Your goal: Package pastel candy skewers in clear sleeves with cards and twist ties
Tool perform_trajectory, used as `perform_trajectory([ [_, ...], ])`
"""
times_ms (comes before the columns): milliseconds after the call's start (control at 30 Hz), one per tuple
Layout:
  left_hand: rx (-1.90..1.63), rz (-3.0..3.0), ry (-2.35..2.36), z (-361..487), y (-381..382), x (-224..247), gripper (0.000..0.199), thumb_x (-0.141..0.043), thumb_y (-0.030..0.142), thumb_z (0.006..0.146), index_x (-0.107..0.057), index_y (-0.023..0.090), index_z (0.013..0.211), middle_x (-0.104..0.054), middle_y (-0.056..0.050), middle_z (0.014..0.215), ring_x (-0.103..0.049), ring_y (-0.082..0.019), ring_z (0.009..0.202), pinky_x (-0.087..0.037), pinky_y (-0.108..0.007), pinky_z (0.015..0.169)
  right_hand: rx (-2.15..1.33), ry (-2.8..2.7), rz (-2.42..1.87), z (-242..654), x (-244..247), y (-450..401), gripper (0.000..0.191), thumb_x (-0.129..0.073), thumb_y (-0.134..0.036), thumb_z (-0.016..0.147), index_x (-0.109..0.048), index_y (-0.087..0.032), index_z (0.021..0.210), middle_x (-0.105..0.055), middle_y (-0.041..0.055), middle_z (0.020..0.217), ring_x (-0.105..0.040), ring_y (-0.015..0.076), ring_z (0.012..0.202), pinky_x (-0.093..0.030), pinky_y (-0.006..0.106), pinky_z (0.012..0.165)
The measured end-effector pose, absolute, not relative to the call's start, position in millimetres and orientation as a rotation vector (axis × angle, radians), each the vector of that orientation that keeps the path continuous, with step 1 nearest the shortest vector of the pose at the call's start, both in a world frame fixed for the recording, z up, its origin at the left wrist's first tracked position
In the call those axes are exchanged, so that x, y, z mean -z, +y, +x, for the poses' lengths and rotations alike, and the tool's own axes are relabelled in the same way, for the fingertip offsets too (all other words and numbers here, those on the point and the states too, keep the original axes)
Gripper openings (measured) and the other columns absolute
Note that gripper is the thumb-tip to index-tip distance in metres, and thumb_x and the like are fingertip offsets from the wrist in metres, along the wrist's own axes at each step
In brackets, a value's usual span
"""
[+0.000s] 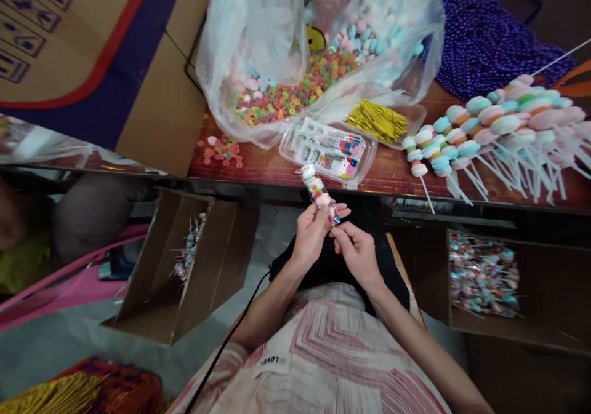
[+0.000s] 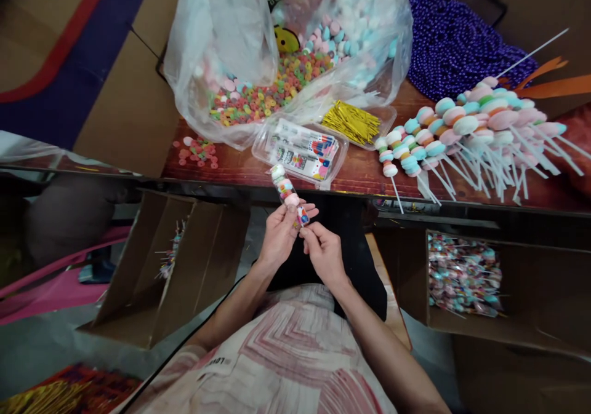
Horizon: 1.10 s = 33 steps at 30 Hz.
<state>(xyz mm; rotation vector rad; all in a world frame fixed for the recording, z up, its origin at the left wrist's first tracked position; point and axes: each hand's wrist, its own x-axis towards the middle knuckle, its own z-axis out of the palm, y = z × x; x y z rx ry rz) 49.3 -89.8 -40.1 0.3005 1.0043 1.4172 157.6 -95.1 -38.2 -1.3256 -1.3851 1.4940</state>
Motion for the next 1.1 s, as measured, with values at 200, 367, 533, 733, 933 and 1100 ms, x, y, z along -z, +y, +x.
perform_trajectory([
  [200,-1.483,0.402,1.027,45,-90,41,0.031,-0.073,0.043,0.083,-0.069,0.015,0.095,-0.077,-0.011,0.095,-0.074,-0.025,0.096,-0.055,-0.034,0.086,-1.567,-1.331,-1.275,154,39,-88,0.027,-0.058,-0.039,0.09,-0.06,-0.019,0.072,-0.049,-0.0054,0.053,-0.041,0.0087,0.048,-0.034,0.024,0.05],
  [367,-1.522,0.519,1.053,40,-90,39,0.026,-0.067,0.038,0.088,-0.07,0.016,0.103,-0.077,-0.011,0.104,-0.071,-0.017,0.082,-0.054,-0.03,0.079,-1.581,-1.291,-1.233,142,30,-81,0.03,-0.057,-0.044,0.09,-0.059,-0.019,0.074,-0.056,-0.0036,0.06,-0.044,0.0081,0.05,-0.034,0.022,0.05],
  [533,-1.423,0.605,0.84,16,-93,18,0.033,-0.067,0.041,0.087,-0.07,0.019,0.111,-0.074,-0.008,0.087,-0.057,-0.012,0.058,-0.053,-0.031,0.065,-1.966,-1.038,-1.096,126,14,-71,0.043,-0.052,-0.049,0.089,-0.056,-0.019,0.059,-0.038,-0.0067,0.037,-0.029,0.0074,0.035,-0.025,0.023,0.041],
  [733,-1.653,0.487,0.857,0,-81,3,0.027,-0.076,0.037,0.081,-0.074,0.015,0.096,-0.047,0.003,0.06,-0.047,-0.008,0.059,-0.051,-0.027,0.071,-1.282,-2.033,-1.204,149,-23,-15,0.025,-0.05,-0.034,0.09,-0.067,-0.021,0.076,-0.068,0.0023,0.071,-0.06,0.0151,0.064,-0.043,0.026,0.062],
  [933,-1.567,0.384,0.948,11,-75,18,0.028,-0.075,0.037,0.082,-0.069,0.014,0.095,-0.042,0.005,0.06,-0.031,-0.004,0.052,-0.031,-0.017,0.049,-0.096,-2.02,-2.003,183,-29,102,0.029,-0.045,-0.022,0.09,-0.071,-0.013,0.1,-0.07,0.0179,0.097,-0.064,0.0294,0.089,-0.043,0.036,0.074],
  [1100,-1.61,0.35,0.955,16,-74,29,0.026,-0.077,0.035,0.08,-0.057,0.02,0.086,-0.049,0.006,0.06,-0.035,-0.004,0.05,-0.029,-0.016,0.049,0.058,-2.153,-2.287,190,-5,146,0.031,-0.048,-0.016,0.087,-0.072,-0.007,0.104,-0.069,0.0247,0.1,-0.065,0.0338,0.094,-0.046,0.039,0.075],
])
